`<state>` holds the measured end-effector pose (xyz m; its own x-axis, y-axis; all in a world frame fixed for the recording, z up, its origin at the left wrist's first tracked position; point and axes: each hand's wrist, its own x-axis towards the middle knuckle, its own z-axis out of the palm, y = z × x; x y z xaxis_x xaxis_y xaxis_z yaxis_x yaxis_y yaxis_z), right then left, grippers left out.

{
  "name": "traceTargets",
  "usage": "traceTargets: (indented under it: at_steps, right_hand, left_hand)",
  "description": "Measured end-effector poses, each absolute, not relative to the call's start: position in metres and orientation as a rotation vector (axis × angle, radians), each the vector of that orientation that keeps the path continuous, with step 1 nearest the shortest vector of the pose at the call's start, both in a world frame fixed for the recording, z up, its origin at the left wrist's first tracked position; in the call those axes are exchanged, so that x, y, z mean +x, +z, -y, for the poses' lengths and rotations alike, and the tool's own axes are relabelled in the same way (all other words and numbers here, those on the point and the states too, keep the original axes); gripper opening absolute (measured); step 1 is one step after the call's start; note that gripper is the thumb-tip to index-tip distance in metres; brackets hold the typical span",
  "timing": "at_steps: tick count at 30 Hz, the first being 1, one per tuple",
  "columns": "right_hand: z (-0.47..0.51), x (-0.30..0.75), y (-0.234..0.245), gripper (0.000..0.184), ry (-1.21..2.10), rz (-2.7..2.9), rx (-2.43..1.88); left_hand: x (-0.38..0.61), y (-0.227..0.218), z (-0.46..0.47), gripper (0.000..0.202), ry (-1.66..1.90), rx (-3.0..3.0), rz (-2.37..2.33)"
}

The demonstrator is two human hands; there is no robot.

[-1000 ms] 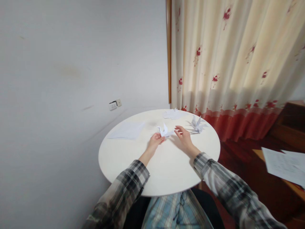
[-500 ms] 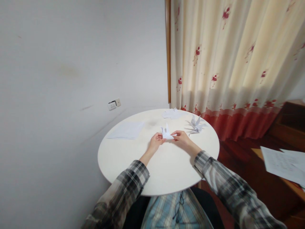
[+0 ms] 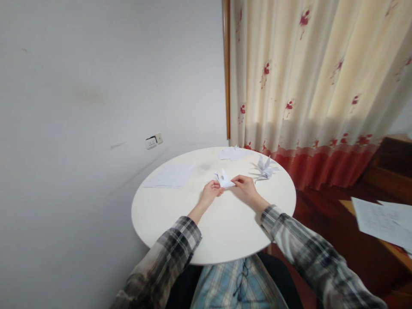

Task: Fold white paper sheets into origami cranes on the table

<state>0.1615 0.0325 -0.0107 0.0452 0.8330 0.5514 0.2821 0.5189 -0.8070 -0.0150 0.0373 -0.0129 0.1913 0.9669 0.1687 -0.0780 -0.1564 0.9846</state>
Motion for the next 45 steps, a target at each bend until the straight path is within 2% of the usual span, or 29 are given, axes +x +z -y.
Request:
traceTargets:
  at_steps: [6,25,45]
  right_hand:
    - [-0.029,0.161,-0.009,0.014,0.468,1.549,-1.028]
    - [-0.025,0.16,0.0,0.014,0.623,1.435,-1.01]
    - [-0.023,0.16,0.002,0.015,0.523,1.49,-1.027]
  left_hand:
    - [-0.016,-0.013,-0.037,0.038,1.203,1.422,-0.914]
    - [-0.016,-0.006,-0.029,0.021,1.262,1.638,-0.947]
    - [-0.014,-0.004,-0.029,0.025,1.278,1.53,-1.01]
